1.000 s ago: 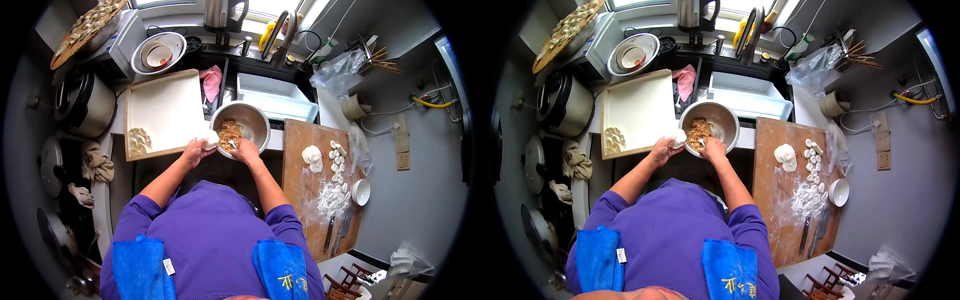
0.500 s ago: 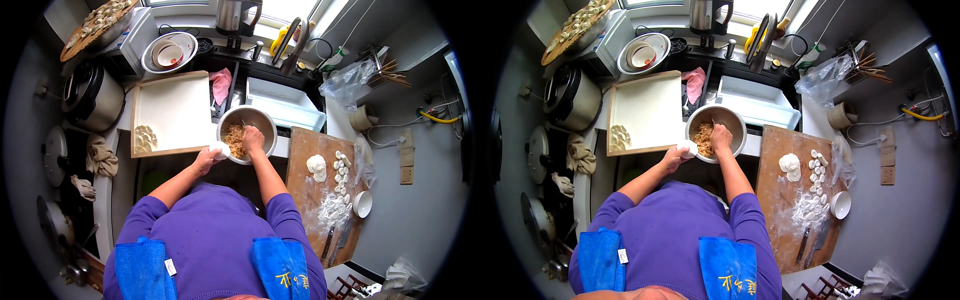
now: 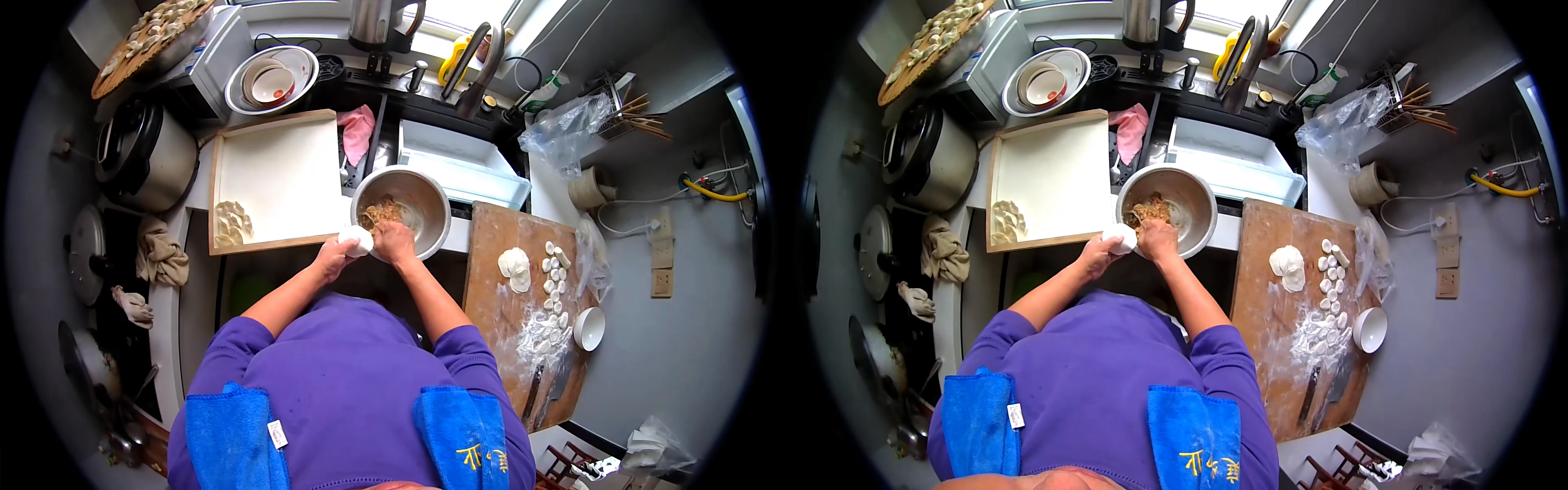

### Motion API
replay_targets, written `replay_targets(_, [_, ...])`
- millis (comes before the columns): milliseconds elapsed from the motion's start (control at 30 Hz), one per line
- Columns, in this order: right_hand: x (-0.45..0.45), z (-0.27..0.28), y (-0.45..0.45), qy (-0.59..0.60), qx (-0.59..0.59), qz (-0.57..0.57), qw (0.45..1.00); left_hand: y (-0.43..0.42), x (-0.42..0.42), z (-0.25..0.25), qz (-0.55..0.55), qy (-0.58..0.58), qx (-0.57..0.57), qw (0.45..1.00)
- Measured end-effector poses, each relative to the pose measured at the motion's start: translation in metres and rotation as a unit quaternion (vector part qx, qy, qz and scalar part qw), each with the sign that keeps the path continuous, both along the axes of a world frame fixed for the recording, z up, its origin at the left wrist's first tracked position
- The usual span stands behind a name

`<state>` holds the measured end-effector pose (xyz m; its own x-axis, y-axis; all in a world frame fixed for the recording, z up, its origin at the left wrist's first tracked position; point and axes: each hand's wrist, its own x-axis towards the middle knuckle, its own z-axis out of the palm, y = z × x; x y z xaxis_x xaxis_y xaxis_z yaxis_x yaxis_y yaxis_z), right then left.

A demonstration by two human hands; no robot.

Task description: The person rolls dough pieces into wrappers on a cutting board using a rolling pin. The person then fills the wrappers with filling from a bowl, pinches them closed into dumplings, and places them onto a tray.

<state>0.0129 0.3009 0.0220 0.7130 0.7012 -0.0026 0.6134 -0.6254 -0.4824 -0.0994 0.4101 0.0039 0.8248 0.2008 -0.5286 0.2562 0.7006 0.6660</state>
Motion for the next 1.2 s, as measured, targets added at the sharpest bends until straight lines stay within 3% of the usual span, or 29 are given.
replay_targets(100, [-0.003, 0.006, 0.000, 0.032, 0.000, -0.008, 0.999, 0.000, 0.000, 0.001, 0.001, -0.008, -0.013, 1.000])
replay_targets(167, [-0.002, 0.014, 0.001, 0.012, 0.072, -0.072, 0.995, 0.002, 0.000, 0.001, 0.003, -0.011, -0.017, 1.000])
replay_targets(267, [0.006, 0.001, 0.005, -0.018, 0.068, -0.100, 0.992, 0.003, 0.001, 0.002, 0.001, -0.010, -0.038, 0.999])
replay_targets(400, [0.008, -0.005, 0.008, -0.033, 0.057, -0.063, 0.996, 0.003, 0.001, 0.006, 0.004, -0.017, -0.043, 0.999])
replay_targets(600, [-0.009, 0.003, 0.002, 0.034, 0.037, -0.048, 0.998, 0.002, 0.001, -0.001, 0.004, -0.029, -0.032, 0.999])
replay_targets(700, [-0.010, -0.013, -0.001, 0.031, 0.135, -0.061, 0.988, 0.002, 0.001, -0.002, 0.007, -0.029, -0.035, 0.999])
replay_targets(767, [-0.005, -0.019, -0.002, 0.258, 0.204, -0.134, 0.935, 0.002, 0.002, -0.002, 0.013, -0.026, -0.047, 0.998])
replay_targets(800, [-0.005, -0.001, -0.003, 0.258, 0.204, -0.133, 0.935, 0.002, 0.002, -0.002, 0.015, -0.020, -0.042, 0.999])
replay_targets(833, [-0.003, 0.020, -0.007, 0.448, 0.222, -0.199, 0.843, 0.002, 0.003, -0.003, 0.017, -0.015, -0.038, 0.999])
replay_targets(867, [0.000, 0.035, -0.011, 0.617, 0.229, -0.254, 0.709, 0.001, 0.003, -0.001, 0.018, -0.017, -0.038, 0.999])
replay_targets(1000, [0.010, 0.034, -0.028, 0.628, 0.310, -0.253, 0.668, 0.004, 0.005, 0.015, 0.018, -0.022, -0.010, 1.000])
replay_targets(1200, [-0.007, 0.073, -0.037, 0.620, 0.362, -0.217, 0.662, 0.008, 0.031, 0.035, 0.101, -0.032, -0.033, 0.994])
